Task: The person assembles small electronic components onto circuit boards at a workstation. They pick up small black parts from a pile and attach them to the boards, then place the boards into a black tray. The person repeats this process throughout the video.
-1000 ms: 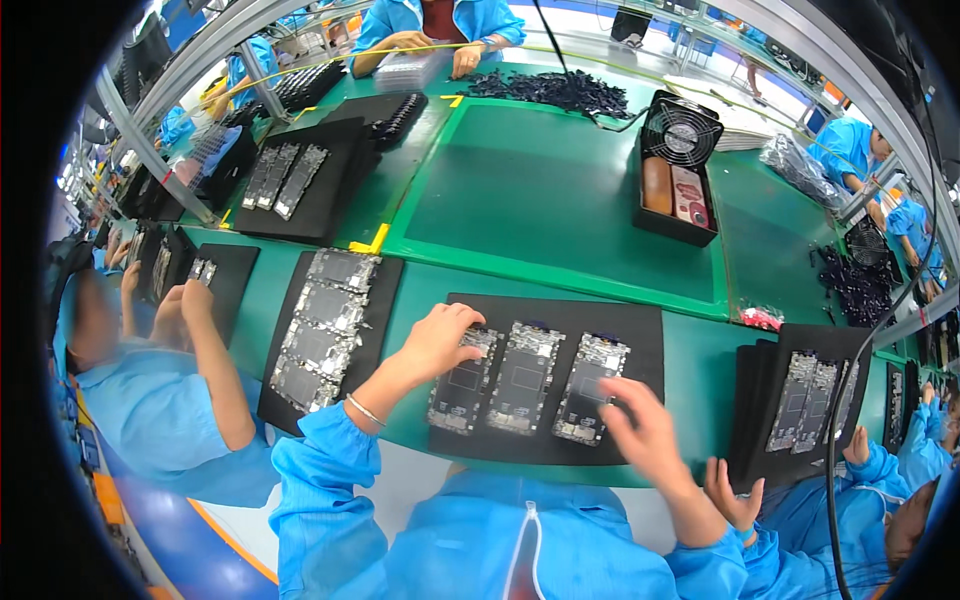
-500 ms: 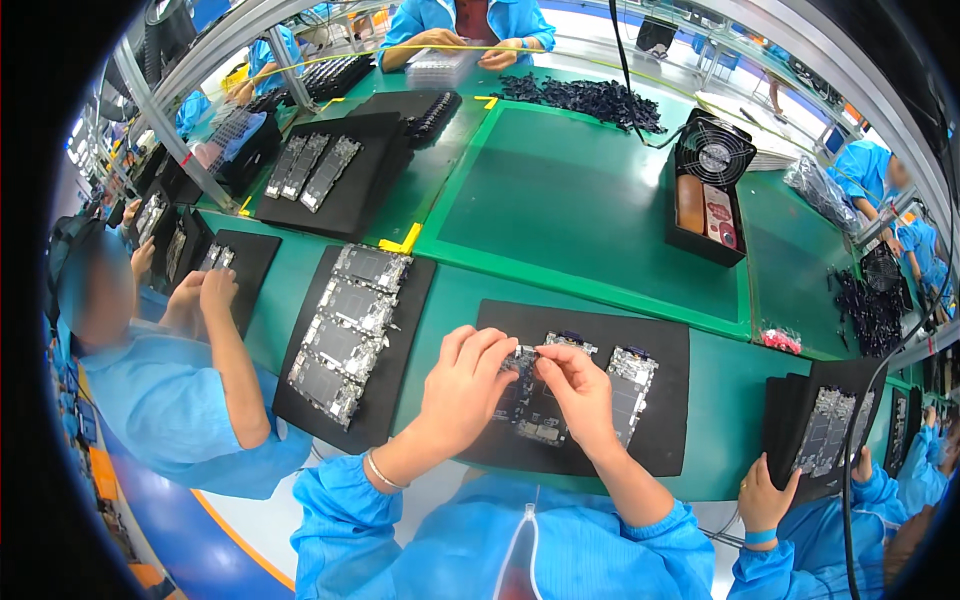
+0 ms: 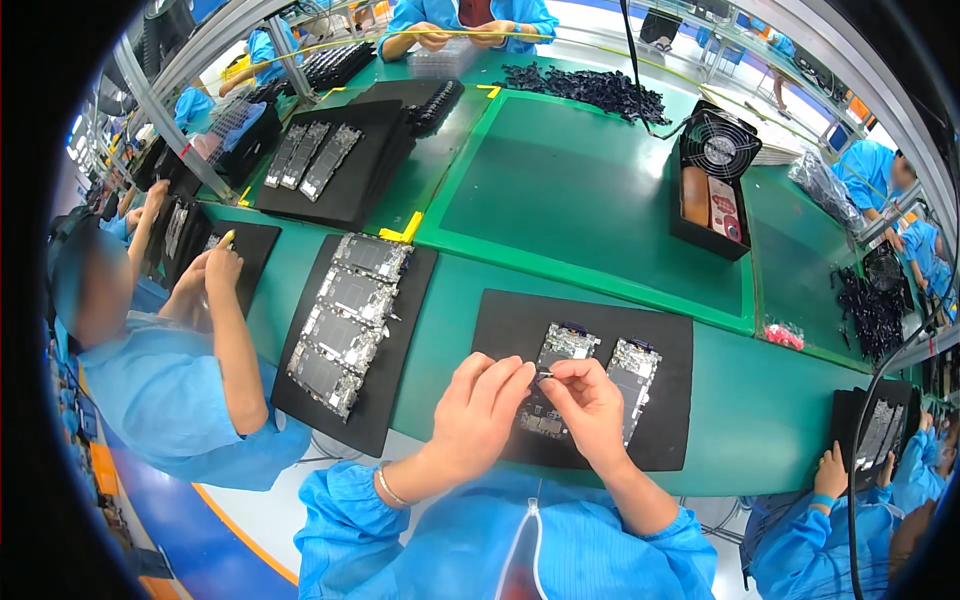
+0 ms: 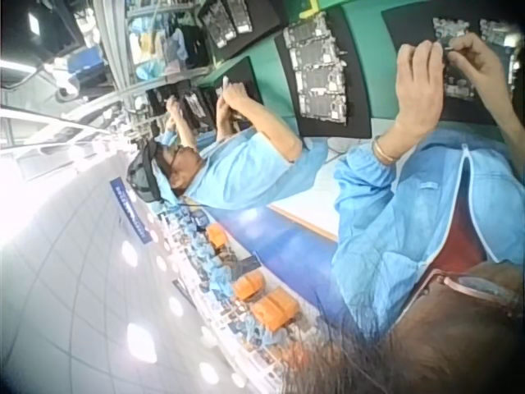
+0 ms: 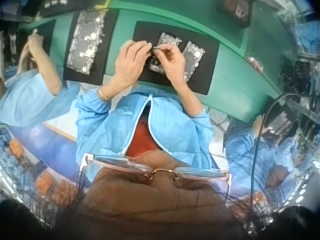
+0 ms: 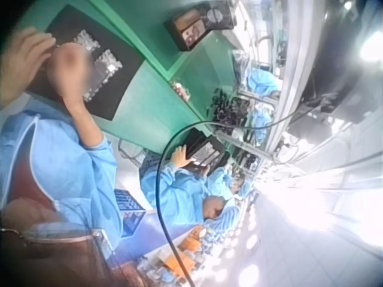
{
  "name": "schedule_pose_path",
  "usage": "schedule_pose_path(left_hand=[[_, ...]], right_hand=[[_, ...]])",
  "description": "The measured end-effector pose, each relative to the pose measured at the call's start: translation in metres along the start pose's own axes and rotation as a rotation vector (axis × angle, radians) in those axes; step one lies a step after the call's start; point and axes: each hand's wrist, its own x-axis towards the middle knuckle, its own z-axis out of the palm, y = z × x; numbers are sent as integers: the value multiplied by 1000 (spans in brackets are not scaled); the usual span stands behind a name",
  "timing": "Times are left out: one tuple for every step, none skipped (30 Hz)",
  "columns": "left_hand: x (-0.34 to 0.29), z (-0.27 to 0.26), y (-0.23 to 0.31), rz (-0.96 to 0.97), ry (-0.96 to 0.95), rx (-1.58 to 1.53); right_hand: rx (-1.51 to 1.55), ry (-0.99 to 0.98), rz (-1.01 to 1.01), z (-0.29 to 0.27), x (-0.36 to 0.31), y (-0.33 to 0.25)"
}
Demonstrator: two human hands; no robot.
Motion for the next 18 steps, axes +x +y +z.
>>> schedule_pose_path(left_hand=[[-1, 0, 1, -9, -3, -11], [-2, 0, 1, -17, -7, -23], [-2, 0, 1, -18, -1, -29], [-2, -1, 1, -18, 4, -36], [-3, -1, 1, -19, 9, -43], [-1, -2, 2, -17, 7, -41], [-2, -3, 2, -11, 3, -39], [-4, -3, 2, -6, -1, -38], [-4, -3, 2, 3, -5, -35], [-4, -4, 2, 3, -10, -37], [-3, -4, 1, 5, -16, -40], [-3, -3, 0, 8, -19, -46], [1, -2, -3, -19, -61, -72], [10, 0, -10, -45, -103, -98], [18, 4, -18, -83, -145, -133], [26, 13, -29, -138, -218, -171], [33, 23, -42, -187, -301, -197], [35, 37, -56, -220, -379, -201]], right_hand=[[-2, -3, -3, -1, 0, 0], [-4, -6, -5, -1, 0, 0], [-5, -9, -8, -2, -1, 0], [2, -12, -12, -2, -1, 0], [9, -15, -15, -1, -1, 0], [16, -19, -19, -1, -1, 0], [1, -32, -27, -1, -1, -1], [-14, -44, -34, -2, -1, -2], [-27, -56, -44, -2, 0, -3], [-55, -66, -60, -3, 1, -2], [-83, -75, -76, -4, 3, -1], [-113, -81, -93, -5, 4, -1], [-187, -72, -44, -6, 10, -2], [-261, -62, 6, -6, 18, -5], [-338, -56, 58, -7, 25, -8], [-207, -28, 34, -9, 30, -8], [-280, 21, 30, -16, 32, -9], [-266, 48, 55, -29, 34, -2]])
